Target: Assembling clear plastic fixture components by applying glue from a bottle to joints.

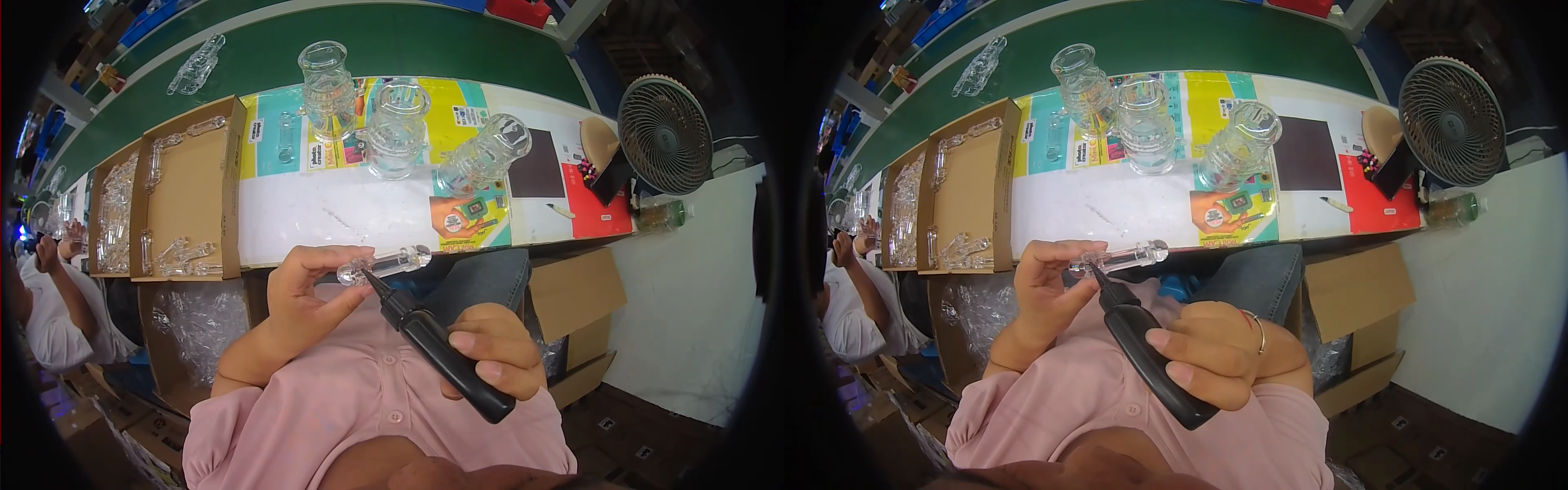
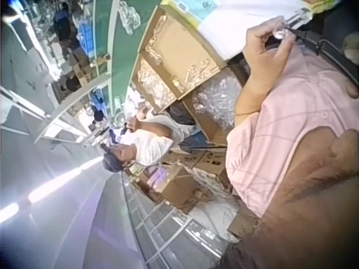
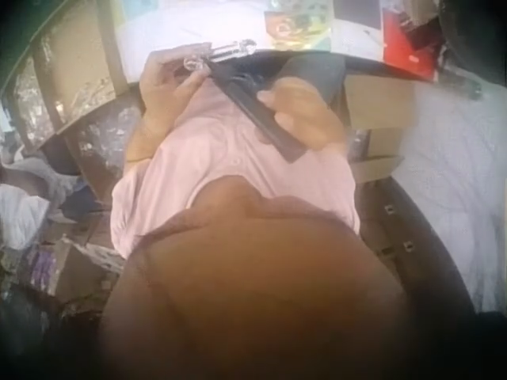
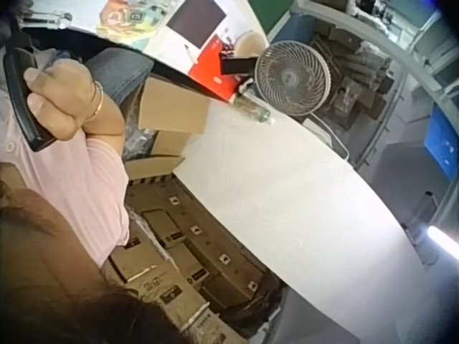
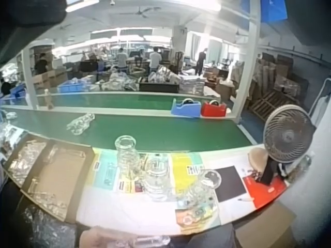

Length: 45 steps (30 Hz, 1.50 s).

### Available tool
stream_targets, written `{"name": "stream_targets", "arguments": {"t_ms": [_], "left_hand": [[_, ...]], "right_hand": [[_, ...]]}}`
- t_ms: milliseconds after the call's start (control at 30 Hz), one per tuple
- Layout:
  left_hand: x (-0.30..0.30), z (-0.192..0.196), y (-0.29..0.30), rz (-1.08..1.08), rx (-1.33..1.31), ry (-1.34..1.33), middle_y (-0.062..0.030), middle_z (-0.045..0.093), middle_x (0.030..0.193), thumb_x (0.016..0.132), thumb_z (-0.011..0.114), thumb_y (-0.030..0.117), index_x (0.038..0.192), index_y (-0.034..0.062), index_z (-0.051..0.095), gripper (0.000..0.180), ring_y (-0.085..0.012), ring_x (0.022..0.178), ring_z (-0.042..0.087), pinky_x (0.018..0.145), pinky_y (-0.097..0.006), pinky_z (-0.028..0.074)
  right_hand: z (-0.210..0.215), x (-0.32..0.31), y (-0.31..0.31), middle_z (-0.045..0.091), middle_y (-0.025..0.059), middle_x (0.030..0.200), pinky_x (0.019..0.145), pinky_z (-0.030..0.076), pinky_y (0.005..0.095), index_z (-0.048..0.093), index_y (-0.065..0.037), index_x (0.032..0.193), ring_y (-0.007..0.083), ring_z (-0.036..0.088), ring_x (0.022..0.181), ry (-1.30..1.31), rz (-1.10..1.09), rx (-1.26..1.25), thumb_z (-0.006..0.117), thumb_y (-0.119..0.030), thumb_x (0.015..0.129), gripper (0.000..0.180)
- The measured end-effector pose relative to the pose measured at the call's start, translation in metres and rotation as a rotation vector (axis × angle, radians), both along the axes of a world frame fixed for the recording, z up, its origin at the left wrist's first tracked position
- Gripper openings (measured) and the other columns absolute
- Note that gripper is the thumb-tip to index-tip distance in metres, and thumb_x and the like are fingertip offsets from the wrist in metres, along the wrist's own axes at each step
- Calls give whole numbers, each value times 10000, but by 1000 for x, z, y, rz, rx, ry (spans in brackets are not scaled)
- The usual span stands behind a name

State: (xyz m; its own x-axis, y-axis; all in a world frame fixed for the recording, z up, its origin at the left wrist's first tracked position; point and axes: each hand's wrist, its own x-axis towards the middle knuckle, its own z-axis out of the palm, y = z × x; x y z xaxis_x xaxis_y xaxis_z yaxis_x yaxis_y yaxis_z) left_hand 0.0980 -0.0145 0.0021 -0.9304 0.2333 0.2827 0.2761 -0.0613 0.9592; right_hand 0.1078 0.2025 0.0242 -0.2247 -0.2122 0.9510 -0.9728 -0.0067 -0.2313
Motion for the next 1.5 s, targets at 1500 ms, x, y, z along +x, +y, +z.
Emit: {"name": "stream_targets", "arguments": {"t_ms": [1500], "left_hand": [[-23, -39, 17, 63, -256, 190, -147, 637, 949, 697, 689, -25, 1069, -23, 569, 391, -214, 905, 616, 832, -313, 458]], "right_hand": [[-125, -153, 216, 598, 148, 946, 670, 522, 303, 542, 6, 1037, 213, 592, 746, -1212, 96, -1402, 515, -233, 875, 290]]}}
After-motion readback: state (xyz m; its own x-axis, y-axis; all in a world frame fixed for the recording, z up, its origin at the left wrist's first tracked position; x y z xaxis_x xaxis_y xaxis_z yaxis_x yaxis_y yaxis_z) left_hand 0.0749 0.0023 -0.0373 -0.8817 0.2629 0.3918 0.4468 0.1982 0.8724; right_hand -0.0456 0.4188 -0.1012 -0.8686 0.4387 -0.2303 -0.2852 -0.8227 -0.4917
